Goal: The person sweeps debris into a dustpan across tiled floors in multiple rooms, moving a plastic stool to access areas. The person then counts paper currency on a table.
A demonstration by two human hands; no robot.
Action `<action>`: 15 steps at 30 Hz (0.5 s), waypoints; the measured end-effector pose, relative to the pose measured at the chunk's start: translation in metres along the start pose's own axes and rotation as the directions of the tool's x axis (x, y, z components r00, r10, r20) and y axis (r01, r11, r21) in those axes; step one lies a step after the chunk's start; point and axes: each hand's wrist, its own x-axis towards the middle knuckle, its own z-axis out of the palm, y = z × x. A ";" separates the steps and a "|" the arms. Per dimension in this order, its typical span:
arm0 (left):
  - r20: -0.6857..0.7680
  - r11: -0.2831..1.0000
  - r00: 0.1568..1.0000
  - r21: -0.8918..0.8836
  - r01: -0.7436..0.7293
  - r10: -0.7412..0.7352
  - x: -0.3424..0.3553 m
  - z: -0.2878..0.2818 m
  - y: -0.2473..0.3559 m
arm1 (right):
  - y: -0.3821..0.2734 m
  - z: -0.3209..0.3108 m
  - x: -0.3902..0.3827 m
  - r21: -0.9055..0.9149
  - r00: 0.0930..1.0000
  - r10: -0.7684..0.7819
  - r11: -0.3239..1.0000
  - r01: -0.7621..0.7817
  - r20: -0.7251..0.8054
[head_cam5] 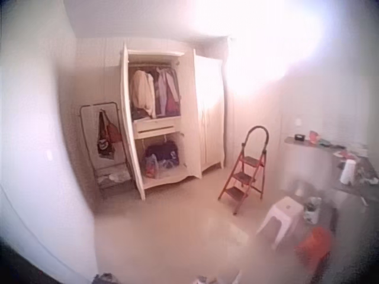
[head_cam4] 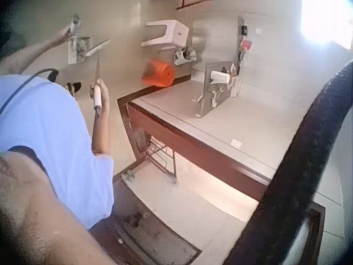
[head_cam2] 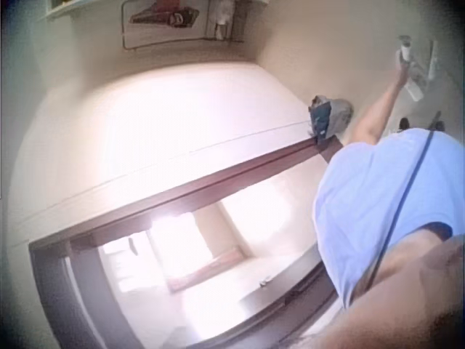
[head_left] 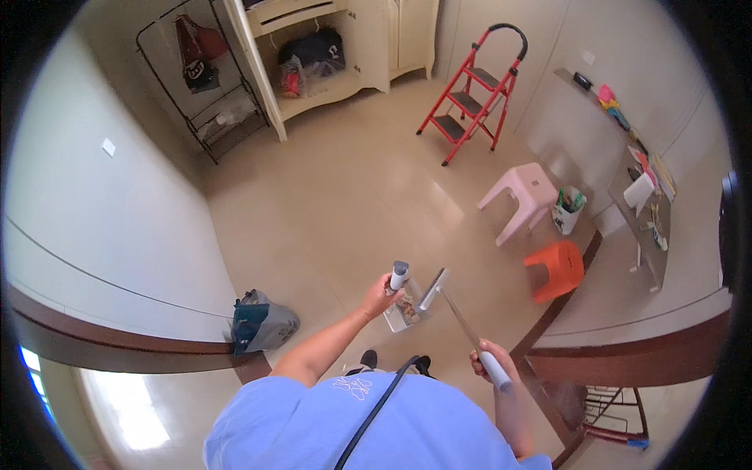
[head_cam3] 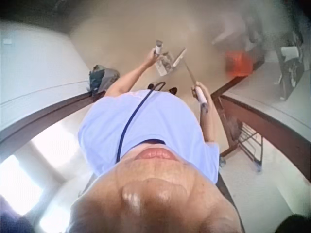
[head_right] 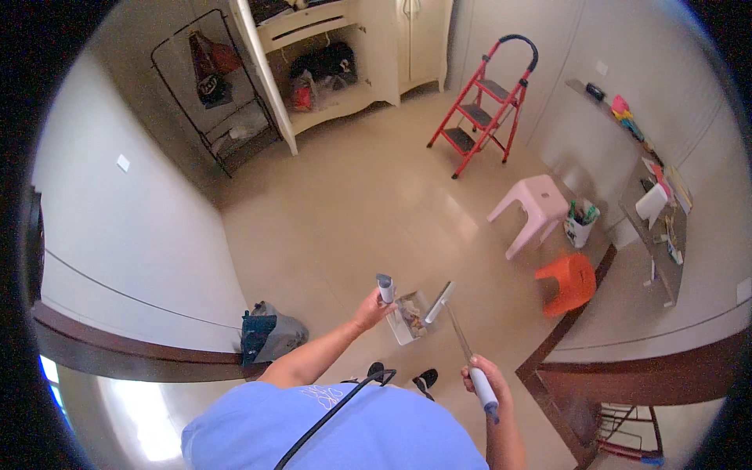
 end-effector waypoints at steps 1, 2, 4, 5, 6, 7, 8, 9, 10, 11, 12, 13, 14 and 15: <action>-0.042 0.999 0.999 0.001 -0.033 0.033 -0.002 -0.001 0.012 | -0.012 0.008 0.005 0.015 0.999 0.020 1.000 -0.021 0.041; -0.081 0.998 0.994 0.001 -0.069 0.069 -0.003 -0.001 0.023 | -0.024 0.017 0.010 0.029 0.996 0.037 0.999 -0.039 0.078; -0.062 0.999 0.998 0.049 0.002 0.001 -0.002 -0.004 0.022 | -0.045 0.049 0.019 0.006 0.997 0.040 0.999 -0.040 0.071; -0.021 0.990 0.999 0.139 -0.027 0.030 0.001 -0.004 0.026 | -0.053 0.065 0.024 -0.033 0.995 0.053 0.998 -0.051 0.087; 0.025 0.972 0.998 0.226 -0.057 0.053 0.003 -0.004 0.034 | -0.060 0.078 0.028 -0.069 0.993 0.067 0.996 -0.061 0.101; 0.072 0.946 0.995 0.311 -0.090 0.071 0.004 -0.003 0.042 | -0.064 0.089 0.031 -0.105 0.990 0.082 0.992 -0.070 0.113; 0.118 0.966 0.993 0.257 -0.008 -0.023 0.003 -0.006 0.049 | -0.064 0.099 0.038 -0.123 0.987 0.092 0.990 -0.076 0.132; 0.095 0.967 0.995 0.245 -0.066 0.043 0.005 -0.005 0.042 | -0.064 0.107 0.046 -0.140 0.983 0.102 0.987 -0.081 0.150; 0.071 0.964 0.991 0.234 -0.124 0.110 0.005 -0.001 0.027 | -0.064 0.114 0.052 -0.157 0.980 0.112 0.984 -0.086 0.167; 0.048 0.958 0.983 0.223 -0.181 0.175 0.004 0.000 0.023 | -0.066 0.119 0.056 -0.161 0.975 0.114 0.983 -0.083 0.191; 0.034 0.961 0.985 0.215 -0.172 0.169 0.002 0.001 0.019 | -0.068 0.123 0.059 -0.164 0.970 0.115 0.983 -0.081 0.215; 0.018 0.954 0.980 0.225 -0.197 0.198 0.001 0.002 0.016 | -0.070 0.126 0.063 -0.166 0.964 0.117 0.983 -0.078 0.238; 0.006 0.945 0.973 0.237 -0.224 0.229 -0.001 0.003 0.014 | -0.072 0.124 0.070 -0.157 0.947 0.166 0.980 -0.126 0.275; -0.002 0.935 0.964 0.246 -0.257 0.265 -0.001 0.004 0.014 | -0.076 0.117 0.080 -0.149 0.929 0.207 0.974 -0.168 0.308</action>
